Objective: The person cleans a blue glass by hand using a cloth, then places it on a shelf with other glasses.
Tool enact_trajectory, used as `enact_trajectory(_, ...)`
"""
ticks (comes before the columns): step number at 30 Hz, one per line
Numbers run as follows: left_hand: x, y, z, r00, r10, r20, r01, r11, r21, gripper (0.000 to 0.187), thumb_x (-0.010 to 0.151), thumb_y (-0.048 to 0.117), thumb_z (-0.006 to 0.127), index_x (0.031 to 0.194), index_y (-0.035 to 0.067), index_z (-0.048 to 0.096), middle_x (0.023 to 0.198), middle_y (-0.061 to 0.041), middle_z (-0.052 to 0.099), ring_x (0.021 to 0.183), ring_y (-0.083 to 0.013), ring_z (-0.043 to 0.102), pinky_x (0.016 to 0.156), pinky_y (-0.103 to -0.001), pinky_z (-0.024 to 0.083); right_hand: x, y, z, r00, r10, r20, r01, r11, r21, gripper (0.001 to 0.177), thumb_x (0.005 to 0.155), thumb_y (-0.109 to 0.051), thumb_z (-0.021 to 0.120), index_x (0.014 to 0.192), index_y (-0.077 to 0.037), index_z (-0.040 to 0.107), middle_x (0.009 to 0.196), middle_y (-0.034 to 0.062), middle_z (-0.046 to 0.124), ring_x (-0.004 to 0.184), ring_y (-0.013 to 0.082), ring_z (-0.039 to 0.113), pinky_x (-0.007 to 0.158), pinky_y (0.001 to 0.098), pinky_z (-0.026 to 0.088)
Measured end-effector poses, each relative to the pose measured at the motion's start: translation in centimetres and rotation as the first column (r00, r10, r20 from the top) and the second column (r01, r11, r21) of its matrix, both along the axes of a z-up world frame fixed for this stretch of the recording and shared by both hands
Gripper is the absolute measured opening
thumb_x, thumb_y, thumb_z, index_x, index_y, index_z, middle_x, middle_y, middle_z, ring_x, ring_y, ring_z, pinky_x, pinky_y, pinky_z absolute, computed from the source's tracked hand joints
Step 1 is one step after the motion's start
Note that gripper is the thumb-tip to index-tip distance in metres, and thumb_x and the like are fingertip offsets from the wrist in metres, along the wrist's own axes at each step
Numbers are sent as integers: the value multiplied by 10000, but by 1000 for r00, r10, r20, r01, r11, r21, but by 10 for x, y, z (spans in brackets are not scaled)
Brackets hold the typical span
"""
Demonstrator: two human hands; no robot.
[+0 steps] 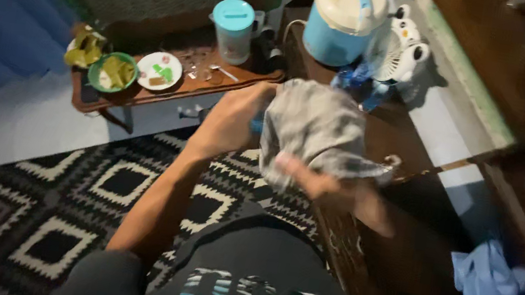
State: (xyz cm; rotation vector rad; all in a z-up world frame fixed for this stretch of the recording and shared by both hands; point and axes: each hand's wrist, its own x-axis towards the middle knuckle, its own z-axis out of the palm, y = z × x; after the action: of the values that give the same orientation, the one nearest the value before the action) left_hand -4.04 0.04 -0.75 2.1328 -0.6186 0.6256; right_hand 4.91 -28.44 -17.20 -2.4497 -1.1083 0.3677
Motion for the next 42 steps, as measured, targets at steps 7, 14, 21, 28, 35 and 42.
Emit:
enact_trajectory(7,5,-8,-9,976,63,207,-121,951,283,462,894,19,697,1339,14,571,1223,-159,668,1198,-334,638,1043,-426,518,-30,18,112,660,413,-627,-153,891,426,384,965,-243,730,1221,41,692,1111,184,723,953,221,678,861,349,582)
enact_trajectory(14,-3,-11,1,976,-47,213,-79,832,549,459,801,70,687,1234,-46,589,1115,-165,702,1036,-306,687,872,-414,551,-45,60,151,850,128,-511,-27,979,201,510,823,-312,832,1156,22,639,1069,104,698,991,203,662,859,317,556)
enact_trajectory(21,-1,-8,-5,992,-17,-122,75,871,486,233,882,53,659,1081,-41,581,958,-187,705,834,-321,713,685,-387,575,-42,63,150,912,183,-367,-226,971,-76,426,838,-298,786,1162,-43,681,1041,49,737,921,164,686,865,283,572)
enact_trajectory(28,-7,-18,-26,974,58,221,-159,867,473,339,870,95,701,1161,-13,565,981,-134,710,944,-264,694,796,-390,548,-44,31,123,224,52,-973,552,816,171,305,855,-128,736,1126,12,736,1082,145,763,944,208,732,844,324,604)
enact_trajectory(35,-4,-23,-14,999,39,21,-43,774,632,750,819,113,740,1484,-47,431,935,-150,718,883,-268,706,754,-376,538,-13,16,52,831,551,-81,-454,755,473,183,987,-253,681,1101,-119,730,1087,58,753,965,134,724,817,292,610)
enact_trajectory(42,11,-22,7,885,256,-389,128,669,732,879,838,28,690,1598,-29,253,904,-131,729,871,-307,702,865,-458,521,-46,45,69,943,257,-212,-99,823,560,210,1006,-207,658,1158,-69,705,1126,103,733,1004,170,709,869,320,599)
